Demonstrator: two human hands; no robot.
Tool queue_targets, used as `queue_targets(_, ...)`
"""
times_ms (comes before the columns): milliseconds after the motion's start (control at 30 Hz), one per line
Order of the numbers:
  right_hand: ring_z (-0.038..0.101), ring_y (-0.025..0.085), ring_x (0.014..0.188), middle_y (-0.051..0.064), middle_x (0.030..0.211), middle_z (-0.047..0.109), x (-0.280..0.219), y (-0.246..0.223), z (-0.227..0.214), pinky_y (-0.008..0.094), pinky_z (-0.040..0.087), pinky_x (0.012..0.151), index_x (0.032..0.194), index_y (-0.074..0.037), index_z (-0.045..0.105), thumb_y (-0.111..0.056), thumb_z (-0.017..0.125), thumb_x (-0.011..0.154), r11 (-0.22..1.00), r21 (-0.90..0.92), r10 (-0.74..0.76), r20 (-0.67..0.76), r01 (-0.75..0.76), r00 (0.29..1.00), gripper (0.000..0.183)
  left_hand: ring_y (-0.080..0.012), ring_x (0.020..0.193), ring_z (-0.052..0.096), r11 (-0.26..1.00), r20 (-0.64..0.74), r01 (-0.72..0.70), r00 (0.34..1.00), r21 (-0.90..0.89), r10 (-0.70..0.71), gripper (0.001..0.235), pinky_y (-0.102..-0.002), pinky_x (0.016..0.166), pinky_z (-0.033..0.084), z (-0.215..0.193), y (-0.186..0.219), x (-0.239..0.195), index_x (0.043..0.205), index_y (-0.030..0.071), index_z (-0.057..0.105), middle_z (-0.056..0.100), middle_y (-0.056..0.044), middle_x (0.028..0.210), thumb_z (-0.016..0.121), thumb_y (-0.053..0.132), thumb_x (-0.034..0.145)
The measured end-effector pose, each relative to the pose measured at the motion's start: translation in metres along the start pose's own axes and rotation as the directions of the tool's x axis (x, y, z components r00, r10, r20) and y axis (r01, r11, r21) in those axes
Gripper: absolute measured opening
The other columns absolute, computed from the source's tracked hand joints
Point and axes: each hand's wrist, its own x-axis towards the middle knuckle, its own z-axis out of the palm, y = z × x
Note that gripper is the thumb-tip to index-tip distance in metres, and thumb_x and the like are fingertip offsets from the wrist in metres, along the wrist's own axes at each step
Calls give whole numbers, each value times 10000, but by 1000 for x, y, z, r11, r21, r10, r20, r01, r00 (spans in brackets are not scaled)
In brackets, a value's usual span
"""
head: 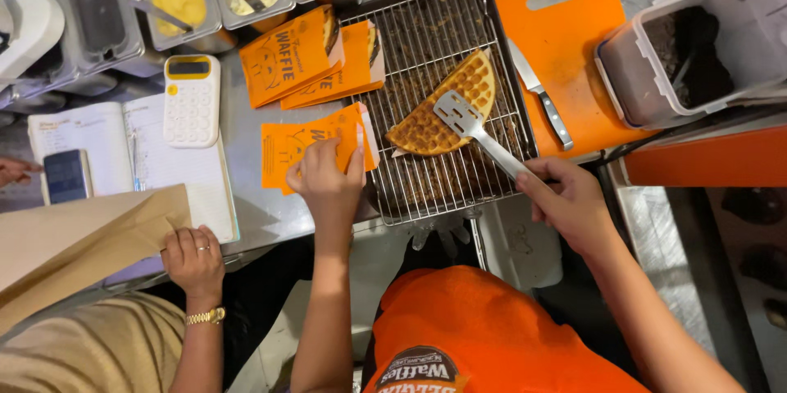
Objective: The person assembles waffles by spreading a white cream on a waffle half, placing a slice of ham on top, and folding it. They then wrap the assembled waffle in an orange paper sleeve and place it into a brown paper bag. The process is repeated for multiple waffles.
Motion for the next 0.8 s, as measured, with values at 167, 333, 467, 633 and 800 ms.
queue_targets(167,526,42,528,-13,734,631,-16,-5,7,206,366,457,1141,-3,689,-235,697,950,997,62,-49,-62,53,997,301,-235,937,633,995,97,96,991,-35,-92,224,-452,1009,338,4,6,4,1011,84,678,691,-45,982,781,254,907)
queue_targets(333,539,41,530,-16,762,641,-25,-15,20,200,376,454,1159,-10,679,-219,691,949,990,118,-65,-80,74,995,296,-238,740,661,951,153,214,971,-224,-183,145,-454,906,406,5,7,11,847,41,713,694,-77,802,744,166,912)
queue_targets(467,563,37,576,-6,805,655,-29,-18,41,203,433,491,1142,-1,693,-187,699,949,982,112,-141,-102,152,985,268,-238,663,674,829,233,370,926,-420,-296,150,-351,655,515,13,16,18,861,-17,724,688,-106,749,744,131,873)
queue_targets(633,595,50,611,18,889,656,-34,-21,52,216,470,515,1115,27,700,-137,699,942,963,-89,-265,-174,253,948,238,-197,679,685,703,286,551,835,-450,-471,150,-330,663,540,9,32,28,880,-8,732,718,-92,775,733,141,892)
queue_targets(800,618,58,653,20,906,656,-43,-13,52,212,489,543,1112,29,707,-119,695,942,947,-169,-303,-176,275,937,225,-238,1000,568,941,90,218,975,-259,-201,70,-432,958,373,-9,64,26,804,28,700,678,-82,1115,746,61,847)
